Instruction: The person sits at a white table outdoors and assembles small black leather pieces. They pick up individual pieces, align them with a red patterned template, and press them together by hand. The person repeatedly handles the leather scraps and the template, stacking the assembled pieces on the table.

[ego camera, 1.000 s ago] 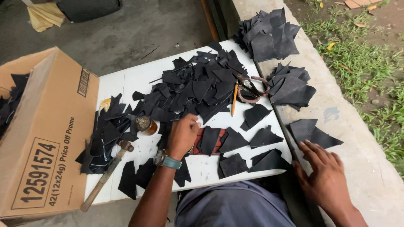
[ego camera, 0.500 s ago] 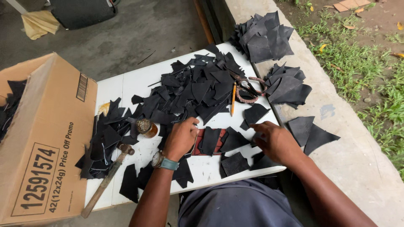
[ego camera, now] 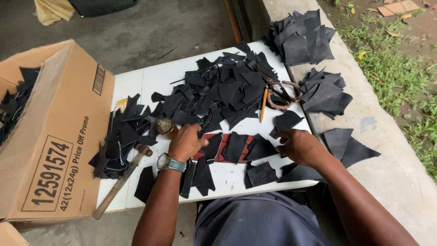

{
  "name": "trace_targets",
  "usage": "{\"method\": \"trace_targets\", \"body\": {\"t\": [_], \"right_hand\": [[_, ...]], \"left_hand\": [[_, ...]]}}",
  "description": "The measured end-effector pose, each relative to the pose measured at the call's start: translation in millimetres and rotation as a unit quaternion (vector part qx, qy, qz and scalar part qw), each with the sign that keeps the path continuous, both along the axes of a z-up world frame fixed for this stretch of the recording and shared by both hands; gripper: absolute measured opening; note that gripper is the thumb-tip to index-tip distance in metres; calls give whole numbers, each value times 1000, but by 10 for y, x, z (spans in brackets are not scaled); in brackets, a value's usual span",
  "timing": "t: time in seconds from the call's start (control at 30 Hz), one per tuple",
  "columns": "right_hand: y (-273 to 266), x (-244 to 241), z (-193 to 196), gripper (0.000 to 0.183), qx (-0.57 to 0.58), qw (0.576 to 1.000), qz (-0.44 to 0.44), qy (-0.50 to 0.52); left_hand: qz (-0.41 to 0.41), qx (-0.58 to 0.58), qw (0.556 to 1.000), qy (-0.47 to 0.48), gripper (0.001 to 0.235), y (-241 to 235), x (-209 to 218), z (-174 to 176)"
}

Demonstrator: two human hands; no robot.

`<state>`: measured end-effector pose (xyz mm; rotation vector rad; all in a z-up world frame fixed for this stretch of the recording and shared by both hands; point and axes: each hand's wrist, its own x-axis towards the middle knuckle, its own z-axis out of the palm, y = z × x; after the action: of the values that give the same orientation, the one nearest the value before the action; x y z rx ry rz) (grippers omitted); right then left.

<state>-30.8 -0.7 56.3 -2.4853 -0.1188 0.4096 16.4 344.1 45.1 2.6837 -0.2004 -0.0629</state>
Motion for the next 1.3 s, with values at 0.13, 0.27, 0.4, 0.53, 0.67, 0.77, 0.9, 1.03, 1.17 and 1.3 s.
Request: {"method": "trace_targets", "body": {"t": [0.13,0.27,0.4,0.53,0.67,0.77,0.9,1.03,1.17,1.3], "right_hand": [[257,77,-78,61,-119,992,41,-3],[464,45,-251,65,-182,981,56,-33],[525,46,-420,62,-101,993,32,-49],[330,114,-510,56,44,998,-37,1],[196,249,-531,38,261,961,-84,31],[124,347,-536,27,428,887,-144,103],[9,408,-387,36,571,765,-247,166],[-428,176,-6,39,543,824,-141,77],[-1162,-397,301,39,479,865,-148,20],[-1863,-1086,280,33,382,908,-168,38]], "left_hand": [[16,58,994,93,65,-158,-139,-157],[8,-5,999,47,57,-274,-211,-333],[0,-102,995,-6,55,-209,-164,-624],[50,-327,941,68,38,-41,-3,-961],[148,-560,790,202,28,203,143,-1039],[134,-638,724,226,20,238,158,-961],[134,-649,704,254,21,188,131,-717],[38,-608,755,243,25,-161,194,-432],[-130,-528,802,248,32,-1066,154,-321],[-288,-468,781,296,32,-2245,-34,-390]]}}
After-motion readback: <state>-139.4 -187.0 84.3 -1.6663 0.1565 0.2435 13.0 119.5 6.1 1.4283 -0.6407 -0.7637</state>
